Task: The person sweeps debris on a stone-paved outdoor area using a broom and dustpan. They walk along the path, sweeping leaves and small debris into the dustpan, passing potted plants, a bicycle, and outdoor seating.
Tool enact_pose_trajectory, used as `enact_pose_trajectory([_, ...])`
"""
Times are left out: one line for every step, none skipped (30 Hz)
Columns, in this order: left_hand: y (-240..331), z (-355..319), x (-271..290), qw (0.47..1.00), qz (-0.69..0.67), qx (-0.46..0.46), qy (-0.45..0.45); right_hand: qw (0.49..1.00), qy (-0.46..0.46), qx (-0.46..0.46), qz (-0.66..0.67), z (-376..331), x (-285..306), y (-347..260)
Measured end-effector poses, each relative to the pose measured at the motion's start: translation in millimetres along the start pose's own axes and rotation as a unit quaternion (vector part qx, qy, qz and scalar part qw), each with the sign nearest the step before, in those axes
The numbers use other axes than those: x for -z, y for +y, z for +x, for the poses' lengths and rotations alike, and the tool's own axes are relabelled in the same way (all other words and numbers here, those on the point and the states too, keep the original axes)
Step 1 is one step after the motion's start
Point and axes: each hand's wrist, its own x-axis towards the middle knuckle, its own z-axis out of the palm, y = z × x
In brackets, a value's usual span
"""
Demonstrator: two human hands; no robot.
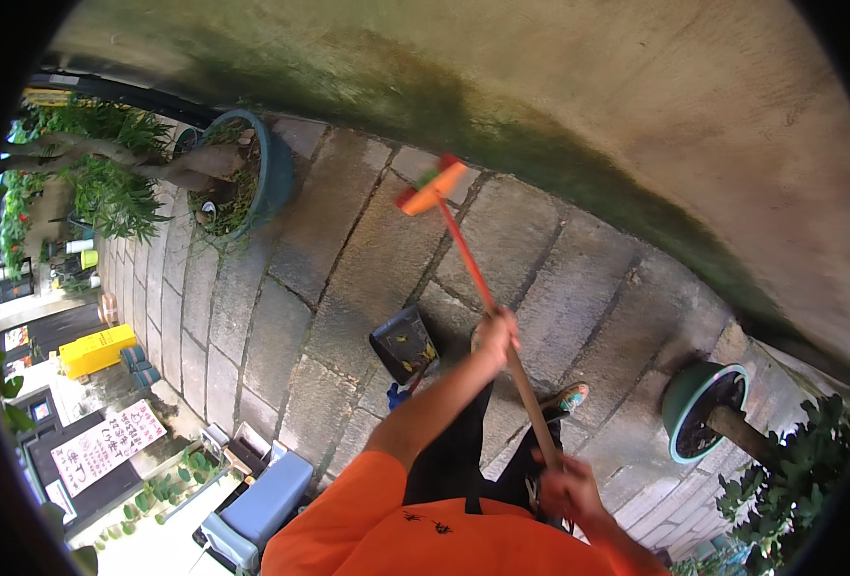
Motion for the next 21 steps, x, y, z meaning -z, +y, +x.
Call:
enact_pose_trajectory([-35.6, -33.7, -33.9, 0.994, -0.057, 0.086, -0.031, 0.992, 0.026, 0.03, -0.122, -37.0, 10.0, -7.4])
enact_pose_trajectory([-46.7, -84.3, -64.6, 0.988, -0.063, 0.14, 0.007, 0.961, 0.055, 0.049, -0.265, -73.0, 13.3, -10.8])
enact_pose_trajectory([-72.6, -112.5, -66.1, 0.983, -0.097, 0.157, -0.017, 0.909, 0.081, 0.06, -0.403, -112.2, 8.7, -7.5])
enact_pose_trajectory([-81.7, -140.6, -76.2, 0.975, -0.108, 0.189, -0.041, 0.986, 0.16, -0.057, 0.0, -134.9, 21.8, 1.8])
enact_pose_trajectory([-79.0, -162.8, -76.4, 0.967, -0.129, 0.213, -0.061, 0.986, 0.158, -0.054, -0.005, -141.8, 29.5, 4.1])
enact_pose_trajectory([-82.2, -163.7, -73.6, 0.969, -0.131, 0.202, -0.053, 0.988, 0.132, -0.055, -0.062, -148.2, 45.5, 4.9])
enact_pose_trajectory([-84.3, -162.0, -68.6, 0.971, -0.13, 0.194, -0.045, 0.986, 0.107, -0.055, -0.115, -151.1, 61.4, 5.0])
enact_pose_trajectory([-54.7, -162.4, -61.9, 0.981, -0.103, 0.161, 0.018, 0.979, 0.075, -0.058, -0.183, -145.1, 70.4, 9.7])
enact_pose_trajectory([-39.0, -141.5, -41.2, 0.995, -0.038, 0.081, 0.046, 0.981, 0.023, -0.06, -0.186, -109.6, 81.5, 11.3])
enact_pose_trajectory([-22.6, -115.3, -16.2, 0.996, -0.051, 0.049, 0.047, 0.984, -0.042, -0.013, -0.174, -66.2, 89.6, 20.5])
enact_pose_trajectory([-8.6, -91.7, -3.2, 0.997, -0.054, 0.018, 0.045, 0.97, -0.049, 0.004, -0.236, -29.4, 85.2, 15.8])
enact_pose_trajectory([4.9, -67.1, 10.7, 0.998, -0.055, -0.013, 0.042, 0.981, -0.083, 0.002, -0.178, 13.8, 79.2, 16.3])
enact_pose_trajectory([16.3, -50.1, 3.0, 0.998, -0.033, -0.013, 0.058, 0.989, -0.095, -0.005, -0.109, 41.9, 65.2, -1.0])
enact_pose_trajectory([37.3, -39.6, 9.0, 0.995, -0.017, -0.018, 0.097, 0.988, -0.124, 0.0, -0.095, 49.3, 38.3, -18.2])
enact_pose_trajectory([44.2, -31.2, 12.7, 0.991, 0.001, -0.024, 0.134, 0.99, -0.139, -0.026, -0.028, 48.1, 27.0, -21.8])
enact_pose_trajectory([30.6, -20.1, 22.9, 0.996, -0.003, -0.016, 0.088, 0.986, -0.156, -0.045, 0.042, 40.3, 25.1, -19.1])
enact_pose_trajectory([9.8, -14.6, 39.1, 0.999, -0.008, -0.001, 0.05, 0.982, -0.169, -0.049, 0.066, 36.7, 35.3, -7.2])
enact_pose_trajectory([-29.3, -18.4, 32.7, 0.988, 0.07, -0.039, 0.135, 0.991, -0.133, -0.013, 0.032, 25.2, 49.5, 11.6])
enact_pose_trajectory([-66.8, -31.7, 4.3, 0.981, 0.1, 0.006, 0.166, 0.995, -0.086, -0.016, 0.051, 14.1, 78.9, 22.0])
enact_pose_trajectory([-99.8, -62.1, -41.0, 0.968, 0.173, 0.046, 0.177, 0.999, 0.004, 0.007, 0.043, -15.1, 98.7, 27.3])
enact_pose_trajectory([-150.0, -81.0, -45.5, 0.981, 0.112, 0.092, 0.13, 0.999, 0.046, 0.001, 0.016, -56.4, 107.6, 38.7])
